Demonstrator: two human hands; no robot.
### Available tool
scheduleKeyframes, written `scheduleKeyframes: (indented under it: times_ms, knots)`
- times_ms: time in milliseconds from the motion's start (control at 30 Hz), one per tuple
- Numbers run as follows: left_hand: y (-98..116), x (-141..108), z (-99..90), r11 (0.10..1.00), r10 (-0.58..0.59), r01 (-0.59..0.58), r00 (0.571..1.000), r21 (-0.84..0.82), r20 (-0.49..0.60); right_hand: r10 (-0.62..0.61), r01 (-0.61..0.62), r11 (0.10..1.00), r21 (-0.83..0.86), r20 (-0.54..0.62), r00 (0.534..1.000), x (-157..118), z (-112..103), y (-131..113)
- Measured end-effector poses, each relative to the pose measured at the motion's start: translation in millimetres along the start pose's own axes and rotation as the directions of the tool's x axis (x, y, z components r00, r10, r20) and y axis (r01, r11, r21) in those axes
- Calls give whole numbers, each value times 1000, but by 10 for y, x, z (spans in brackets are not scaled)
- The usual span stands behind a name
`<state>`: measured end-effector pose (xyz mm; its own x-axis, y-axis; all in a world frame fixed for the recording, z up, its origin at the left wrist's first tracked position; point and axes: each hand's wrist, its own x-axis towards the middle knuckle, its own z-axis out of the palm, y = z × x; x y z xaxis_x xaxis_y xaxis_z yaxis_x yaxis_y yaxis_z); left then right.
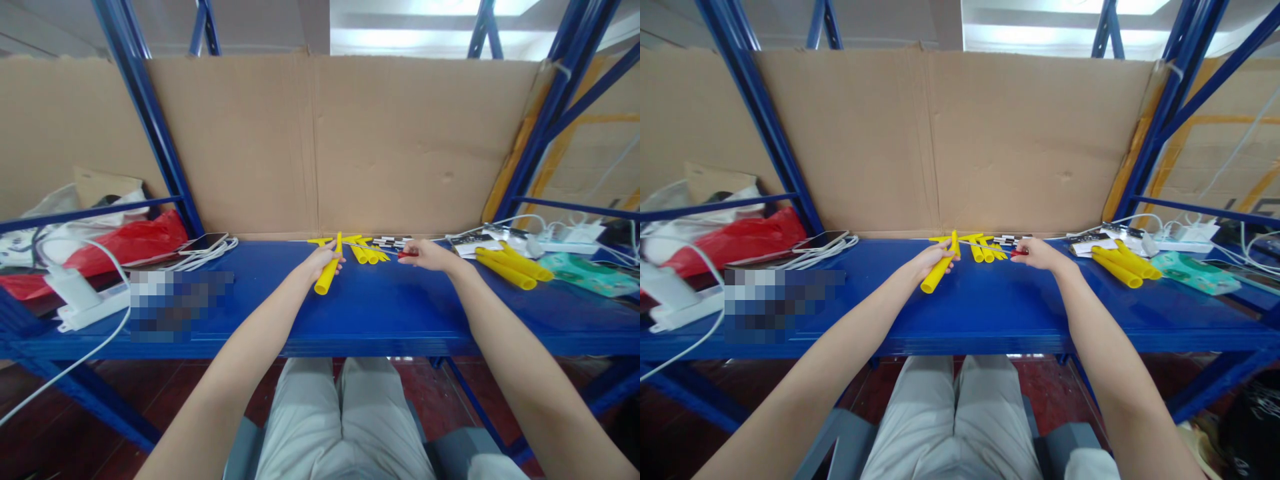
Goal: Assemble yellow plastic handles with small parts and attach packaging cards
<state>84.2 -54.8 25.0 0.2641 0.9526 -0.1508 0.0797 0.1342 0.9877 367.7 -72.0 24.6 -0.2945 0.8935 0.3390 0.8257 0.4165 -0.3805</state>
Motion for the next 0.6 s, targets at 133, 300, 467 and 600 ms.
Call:
scheduleKeyframes:
  times_ms: [133, 300, 467, 600]
  knots:
    - [14, -26, 8, 1000, -3, 3, 1000, -7, -5, 20, -26, 998, 59, 106, 994, -45, -39, -106]
    - [5, -13, 5, 1000, -3, 3, 1000, 6, 9, 19, -19, 1000, -2, -64, 998, 4, 29, -21]
    - [-19, 32, -13, 1000, 6, -6, 1000, 11, 27, -36, 26, 995, -97, -107, 994, 24, 31, 33]
    - [-10, 20, -10, 1000, -2, 2, 1000, 26, 16, -72, 70, 993, -99, -20, 997, -19, -25, -62]
